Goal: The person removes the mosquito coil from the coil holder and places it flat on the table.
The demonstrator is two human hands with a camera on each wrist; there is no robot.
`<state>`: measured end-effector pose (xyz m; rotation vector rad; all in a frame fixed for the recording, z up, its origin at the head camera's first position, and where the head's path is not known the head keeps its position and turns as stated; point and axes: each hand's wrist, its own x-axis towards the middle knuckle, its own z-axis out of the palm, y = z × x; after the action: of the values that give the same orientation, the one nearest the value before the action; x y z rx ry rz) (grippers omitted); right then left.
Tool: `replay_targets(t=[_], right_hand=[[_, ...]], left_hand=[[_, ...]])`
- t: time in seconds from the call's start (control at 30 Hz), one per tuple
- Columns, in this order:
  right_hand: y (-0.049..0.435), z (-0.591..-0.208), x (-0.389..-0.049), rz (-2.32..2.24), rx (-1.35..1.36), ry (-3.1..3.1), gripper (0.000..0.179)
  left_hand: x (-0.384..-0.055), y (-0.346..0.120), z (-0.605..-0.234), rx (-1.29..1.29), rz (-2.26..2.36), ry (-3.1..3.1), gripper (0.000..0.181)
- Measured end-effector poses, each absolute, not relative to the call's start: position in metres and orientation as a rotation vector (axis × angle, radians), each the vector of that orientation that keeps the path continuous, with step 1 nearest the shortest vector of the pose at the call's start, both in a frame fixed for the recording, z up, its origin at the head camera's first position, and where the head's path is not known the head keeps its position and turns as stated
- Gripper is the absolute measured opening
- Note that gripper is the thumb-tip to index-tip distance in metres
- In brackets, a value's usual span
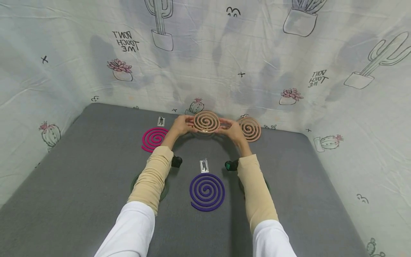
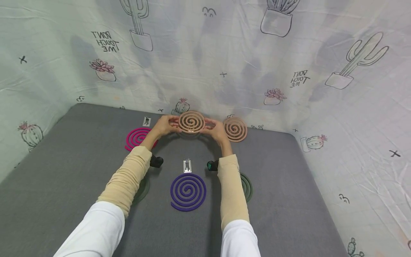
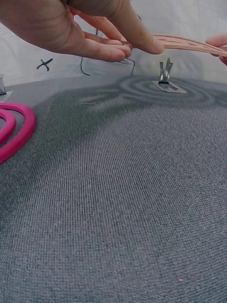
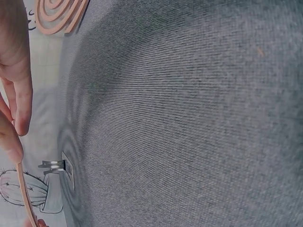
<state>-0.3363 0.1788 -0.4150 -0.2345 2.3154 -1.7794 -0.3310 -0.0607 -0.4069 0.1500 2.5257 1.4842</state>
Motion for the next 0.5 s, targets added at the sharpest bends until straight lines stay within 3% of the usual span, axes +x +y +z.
replay_targets(t=[0.5], right_hand=[[0.1864,-0.4164,-0.3299,-1.787,-0.25,2.31,0.058]], left_hand=[[-0.3262,-0.06,-0.4009,0.163,1.486,2.492,0.062]])
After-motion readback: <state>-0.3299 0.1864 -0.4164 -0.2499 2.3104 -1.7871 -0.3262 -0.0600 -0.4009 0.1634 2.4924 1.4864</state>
